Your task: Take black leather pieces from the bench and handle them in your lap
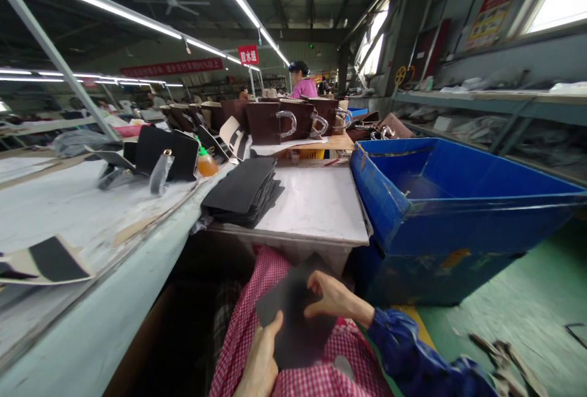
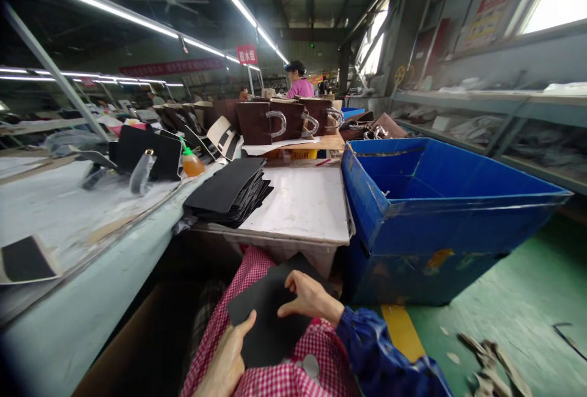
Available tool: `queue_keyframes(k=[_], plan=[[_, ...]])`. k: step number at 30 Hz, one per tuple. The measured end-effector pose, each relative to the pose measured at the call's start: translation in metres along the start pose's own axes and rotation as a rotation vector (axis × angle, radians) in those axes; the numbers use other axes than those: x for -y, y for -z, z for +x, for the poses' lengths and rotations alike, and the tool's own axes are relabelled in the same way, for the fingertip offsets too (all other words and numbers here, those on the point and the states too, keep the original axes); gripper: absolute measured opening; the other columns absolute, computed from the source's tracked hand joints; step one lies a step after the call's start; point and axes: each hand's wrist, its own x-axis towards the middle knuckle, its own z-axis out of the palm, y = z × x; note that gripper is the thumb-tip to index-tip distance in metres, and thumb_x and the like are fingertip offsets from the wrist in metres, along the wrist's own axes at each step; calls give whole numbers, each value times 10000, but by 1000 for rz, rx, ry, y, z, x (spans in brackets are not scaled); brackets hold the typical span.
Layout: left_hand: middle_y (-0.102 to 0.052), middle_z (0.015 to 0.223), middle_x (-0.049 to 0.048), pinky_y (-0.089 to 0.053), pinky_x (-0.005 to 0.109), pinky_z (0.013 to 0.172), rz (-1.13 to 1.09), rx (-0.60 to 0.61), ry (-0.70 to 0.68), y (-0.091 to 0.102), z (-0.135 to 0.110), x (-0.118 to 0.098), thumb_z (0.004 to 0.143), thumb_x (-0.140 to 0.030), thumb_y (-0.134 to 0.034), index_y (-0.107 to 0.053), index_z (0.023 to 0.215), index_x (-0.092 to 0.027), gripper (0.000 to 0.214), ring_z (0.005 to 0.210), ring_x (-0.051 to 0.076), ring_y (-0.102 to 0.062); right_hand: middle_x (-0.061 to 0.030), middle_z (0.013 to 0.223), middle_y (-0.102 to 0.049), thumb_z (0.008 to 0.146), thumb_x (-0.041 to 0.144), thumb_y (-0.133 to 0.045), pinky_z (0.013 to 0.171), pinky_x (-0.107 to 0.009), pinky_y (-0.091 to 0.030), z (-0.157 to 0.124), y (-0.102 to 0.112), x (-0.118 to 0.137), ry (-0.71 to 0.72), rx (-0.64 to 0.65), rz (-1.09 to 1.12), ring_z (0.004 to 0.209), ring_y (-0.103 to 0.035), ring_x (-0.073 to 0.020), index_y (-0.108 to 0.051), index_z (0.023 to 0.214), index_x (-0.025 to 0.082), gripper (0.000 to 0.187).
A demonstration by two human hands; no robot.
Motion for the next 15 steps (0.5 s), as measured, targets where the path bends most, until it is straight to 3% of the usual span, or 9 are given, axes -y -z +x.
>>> queue_keyframes(k=[3,6,10,15], plan=[[-740,1110,130,-531,469,1006,61,44,7,1,4,4,841,-220,-702,-597,1231,-103,421,1055,243,-702,-41,998,-637,895,412,-678,760,-354,-529,19,-20,16,-101,35,93,842,-620,-177,-604,1092,154,333],[-746,1086,101,-502,488,1038,79,31,4,10,16,10,845,-244,-701,-627,1187,-125,370,1075,239,-692,-21,915,-633,917,408,-656,743,-350,-526,35,-30,14,-169,74,148,793,-614,-165,-623,1014,150,277],[-742,1095,91,-495,481,1040,73,0,-1,20,30,14,849,-263,-699,-651,1114,-133,298,1085,230,-686,-7,877,-641,941,367,-643,665,-297,-542,47,-29,0,-182,124,220,726,-620,-134,-632,964,140,229],[-743,1101,92,-498,483,1035,26,64,1,18,32,10,862,-250,-680,-646,1109,-136,274,1087,226,-686,-19,922,-660,969,323,-615,620,-273,-566,48,-21,-6,-195,200,302,704,-641,-124,-617,1092,138,223]])
